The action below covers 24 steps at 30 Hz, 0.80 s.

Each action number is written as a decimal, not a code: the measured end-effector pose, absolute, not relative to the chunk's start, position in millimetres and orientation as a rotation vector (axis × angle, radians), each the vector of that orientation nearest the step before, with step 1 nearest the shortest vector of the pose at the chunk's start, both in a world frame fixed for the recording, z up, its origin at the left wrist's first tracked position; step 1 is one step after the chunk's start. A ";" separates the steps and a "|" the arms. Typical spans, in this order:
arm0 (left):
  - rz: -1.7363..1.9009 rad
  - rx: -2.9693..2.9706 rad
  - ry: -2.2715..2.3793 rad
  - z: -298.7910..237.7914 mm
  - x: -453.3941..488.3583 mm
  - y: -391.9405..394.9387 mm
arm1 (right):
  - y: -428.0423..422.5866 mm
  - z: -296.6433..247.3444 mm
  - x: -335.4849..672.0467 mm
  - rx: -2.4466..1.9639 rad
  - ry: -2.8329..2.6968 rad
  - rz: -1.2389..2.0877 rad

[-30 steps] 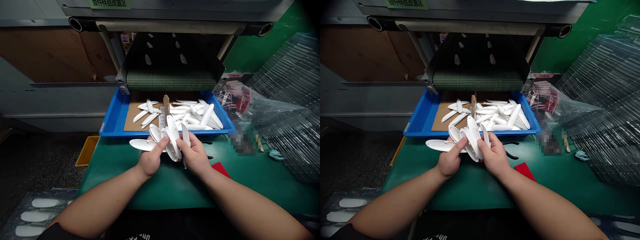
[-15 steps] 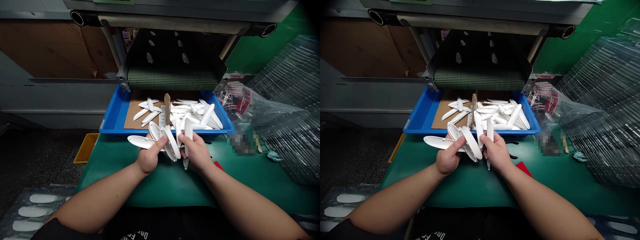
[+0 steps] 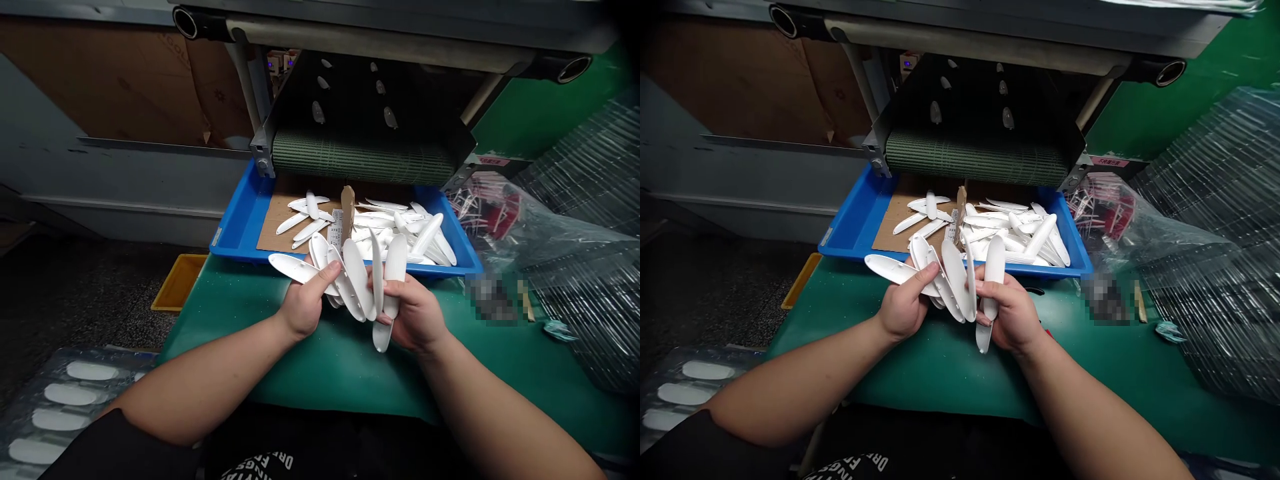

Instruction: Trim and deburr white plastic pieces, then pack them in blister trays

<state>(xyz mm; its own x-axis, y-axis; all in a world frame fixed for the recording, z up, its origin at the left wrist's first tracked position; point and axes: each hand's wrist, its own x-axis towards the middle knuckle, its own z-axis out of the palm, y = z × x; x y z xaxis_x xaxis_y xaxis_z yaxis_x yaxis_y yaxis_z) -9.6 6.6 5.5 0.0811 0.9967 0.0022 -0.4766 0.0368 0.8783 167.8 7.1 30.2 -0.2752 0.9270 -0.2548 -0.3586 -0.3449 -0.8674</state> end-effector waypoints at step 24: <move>1.196 1.175 0.980 4.2 -10.0 2.8 | -12.0 7.9 159.3 -1.129 -1.439 1.294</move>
<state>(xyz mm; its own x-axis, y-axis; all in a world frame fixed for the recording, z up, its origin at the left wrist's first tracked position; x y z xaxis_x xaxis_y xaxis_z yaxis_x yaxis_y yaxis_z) -10.0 2.8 4.2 0.1363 0.9900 0.0373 -0.1580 -0.0155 0.9873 159.3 -12.0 7.9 -0.2089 0.9774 0.0318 0.0718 0.0477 -0.9963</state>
